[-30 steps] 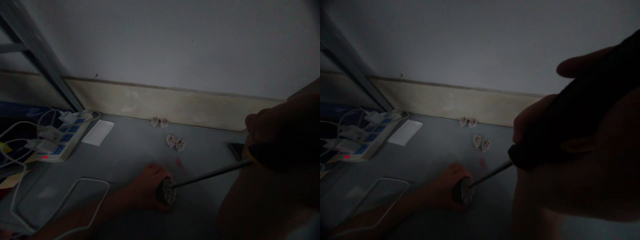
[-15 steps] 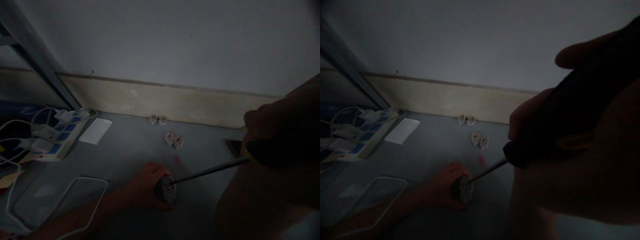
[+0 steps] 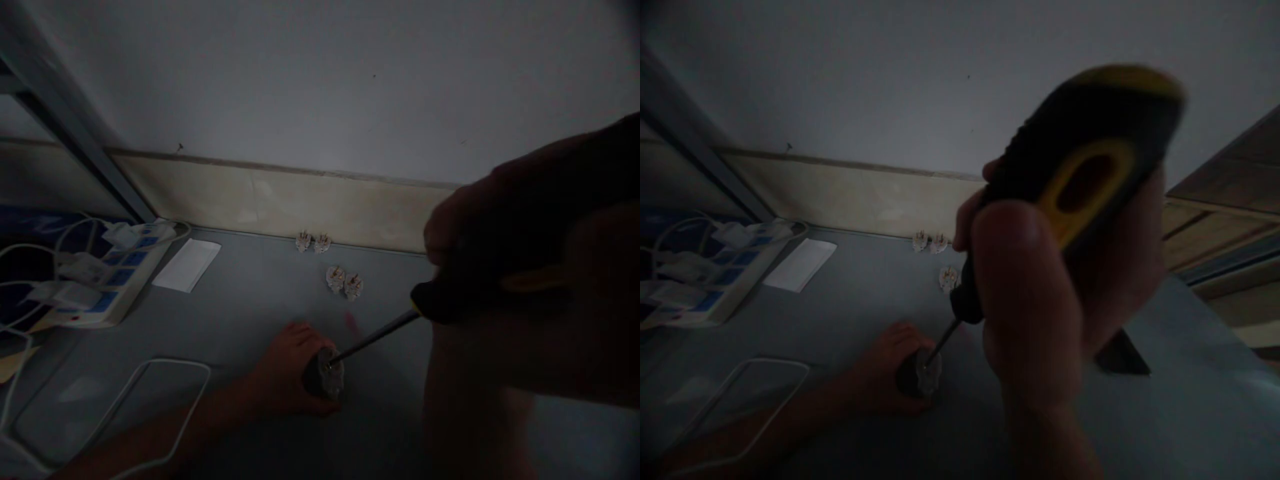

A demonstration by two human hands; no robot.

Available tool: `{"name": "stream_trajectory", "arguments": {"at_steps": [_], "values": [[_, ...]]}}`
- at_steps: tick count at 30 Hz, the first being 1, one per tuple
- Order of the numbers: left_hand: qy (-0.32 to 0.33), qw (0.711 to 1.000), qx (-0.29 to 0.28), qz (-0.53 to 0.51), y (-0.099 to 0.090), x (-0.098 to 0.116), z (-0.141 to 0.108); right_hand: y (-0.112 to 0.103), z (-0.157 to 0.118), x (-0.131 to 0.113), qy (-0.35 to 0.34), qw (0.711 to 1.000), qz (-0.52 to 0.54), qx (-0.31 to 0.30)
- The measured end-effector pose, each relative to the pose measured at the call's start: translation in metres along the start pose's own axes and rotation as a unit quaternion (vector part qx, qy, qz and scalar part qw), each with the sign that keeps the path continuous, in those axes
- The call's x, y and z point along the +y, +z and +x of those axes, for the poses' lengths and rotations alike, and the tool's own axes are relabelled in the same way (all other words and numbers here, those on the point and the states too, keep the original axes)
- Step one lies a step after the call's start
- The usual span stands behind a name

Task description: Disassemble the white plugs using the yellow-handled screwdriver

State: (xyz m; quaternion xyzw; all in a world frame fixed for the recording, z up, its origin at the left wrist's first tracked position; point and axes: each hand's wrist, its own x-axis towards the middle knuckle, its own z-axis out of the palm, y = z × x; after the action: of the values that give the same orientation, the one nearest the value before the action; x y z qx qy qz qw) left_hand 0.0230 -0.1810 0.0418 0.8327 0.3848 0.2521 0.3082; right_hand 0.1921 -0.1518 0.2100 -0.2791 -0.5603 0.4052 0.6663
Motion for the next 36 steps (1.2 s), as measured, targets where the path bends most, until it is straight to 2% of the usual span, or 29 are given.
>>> {"name": "stream_trajectory", "arguments": {"at_steps": [1,3,6,10,14,17,20,24,31,36], "values": [[0.006,1.0,0.003,0.01,0.002,-0.002,0.0,0.007,0.005,-0.002,-0.06,0.997,0.008,0.038],[0.01,1.0,0.012,0.024,0.004,-0.005,0.0,0.018,0.011,-0.004,-0.077,0.997,0.026,0.014],[0.001,0.999,0.016,0.041,0.005,-0.006,0.0,0.024,0.015,-0.004,-0.014,0.996,0.071,-0.044],[-0.021,0.997,-0.005,0.078,0.003,-0.003,0.001,0.02,0.021,-0.004,0.007,0.982,0.138,-0.132],[-0.044,0.995,-0.025,0.09,0.001,-0.004,0.003,0.018,0.025,-0.007,0.096,0.969,0.145,-0.176],[-0.043,0.995,-0.037,0.087,-0.001,-0.004,0.003,0.015,0.025,-0.009,0.073,0.963,0.156,-0.208],[-0.043,0.995,-0.045,0.08,-0.004,-0.003,0.003,0.011,0.021,-0.011,0.024,0.963,0.168,-0.211],[-0.039,0.995,-0.05,0.07,-0.009,0.0,0.004,0.007,0.018,-0.014,-0.029,0.967,0.191,-0.169],[-0.041,0.996,-0.041,0.067,-0.009,0.0,0.004,0.004,0.023,-0.017,0.036,0.965,0.16,-0.205],[-0.046,0.995,-0.054,0.069,-0.008,0.0,0.004,0.006,0.022,-0.015,0.0,0.971,0.159,-0.18]]}}
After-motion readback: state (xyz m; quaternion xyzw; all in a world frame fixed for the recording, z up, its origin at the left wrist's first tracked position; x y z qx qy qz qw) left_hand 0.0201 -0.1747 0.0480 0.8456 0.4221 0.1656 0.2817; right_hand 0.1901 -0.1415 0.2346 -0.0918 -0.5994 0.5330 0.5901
